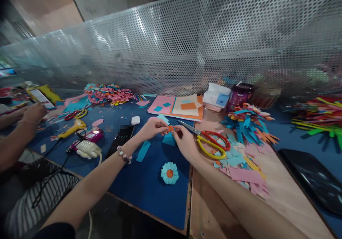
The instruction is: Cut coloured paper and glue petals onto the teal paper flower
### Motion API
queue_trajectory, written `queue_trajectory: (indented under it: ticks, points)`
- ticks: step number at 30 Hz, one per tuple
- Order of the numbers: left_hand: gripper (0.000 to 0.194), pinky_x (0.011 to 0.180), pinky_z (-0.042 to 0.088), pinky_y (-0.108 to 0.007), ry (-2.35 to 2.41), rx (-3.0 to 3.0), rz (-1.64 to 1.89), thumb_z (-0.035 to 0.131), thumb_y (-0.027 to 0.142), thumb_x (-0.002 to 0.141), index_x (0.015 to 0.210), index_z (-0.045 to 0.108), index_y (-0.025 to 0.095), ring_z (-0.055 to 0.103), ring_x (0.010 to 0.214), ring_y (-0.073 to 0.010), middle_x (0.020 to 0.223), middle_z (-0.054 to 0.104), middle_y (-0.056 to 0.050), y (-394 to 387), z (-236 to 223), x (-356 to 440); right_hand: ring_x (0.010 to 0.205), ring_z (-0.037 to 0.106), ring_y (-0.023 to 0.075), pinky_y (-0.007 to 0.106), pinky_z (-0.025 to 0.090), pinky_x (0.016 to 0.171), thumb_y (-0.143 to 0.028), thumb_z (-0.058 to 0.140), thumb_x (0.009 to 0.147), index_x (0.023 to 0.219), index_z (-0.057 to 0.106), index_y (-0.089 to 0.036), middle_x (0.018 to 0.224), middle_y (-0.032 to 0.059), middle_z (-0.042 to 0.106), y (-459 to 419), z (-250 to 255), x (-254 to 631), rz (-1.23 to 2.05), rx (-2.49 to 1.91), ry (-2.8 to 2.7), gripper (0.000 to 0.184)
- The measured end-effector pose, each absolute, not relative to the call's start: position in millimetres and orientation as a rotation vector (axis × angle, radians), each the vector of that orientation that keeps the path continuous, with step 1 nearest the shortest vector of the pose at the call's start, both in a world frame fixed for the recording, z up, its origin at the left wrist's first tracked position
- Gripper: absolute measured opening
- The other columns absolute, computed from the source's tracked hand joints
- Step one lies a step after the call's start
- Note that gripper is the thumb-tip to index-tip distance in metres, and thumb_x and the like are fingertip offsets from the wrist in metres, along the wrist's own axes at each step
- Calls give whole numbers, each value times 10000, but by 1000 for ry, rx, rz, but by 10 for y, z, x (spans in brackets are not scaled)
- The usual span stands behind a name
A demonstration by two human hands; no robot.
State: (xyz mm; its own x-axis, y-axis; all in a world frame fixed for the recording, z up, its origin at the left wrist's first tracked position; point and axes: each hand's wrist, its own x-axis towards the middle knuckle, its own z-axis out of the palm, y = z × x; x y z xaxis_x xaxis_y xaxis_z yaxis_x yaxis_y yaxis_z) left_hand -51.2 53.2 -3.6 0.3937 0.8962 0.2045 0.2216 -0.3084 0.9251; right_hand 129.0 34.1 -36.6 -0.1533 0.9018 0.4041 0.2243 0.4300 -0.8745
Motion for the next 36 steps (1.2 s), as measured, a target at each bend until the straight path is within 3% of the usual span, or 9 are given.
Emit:
queue_trajectory:
  ticks: [15, 21, 36]
  points:
    - [219, 696, 529, -295, 954, 1742, 928, 666, 250, 723, 868, 618, 93, 648, 706, -144, 769, 676, -78, 506, 20, -526, 643, 604, 159, 318, 507, 641, -399, 617, 743, 826, 600, -177, 732, 15, 640, 414, -391, 1309, 1093, -940, -1450, 238]
    - [341, 716, 526, -320, 963, 1695, 825, 702, 232, 686, 978, 580, 105, 654, 786, -169, 833, 679, -95, 535, -16, -560, 622, 592, 152, 311, 509, 632, -384, 585, 768, 837, 596, -181, 697, 12, 632, 403, -386, 1310, 1072, -930, -1462, 215]
    - [322, 718, 547, -353, 962, 1635, 786, 660, 382, 736, 875, 584, 102, 676, 708, -180, 795, 692, -96, 531, -53, -517, 644, 612, 160, 323, 535, 652, -380, 590, 763, 852, 605, -191, 719, 13, 644, 402, -395, 1315, 1075, -942, -1442, 210]
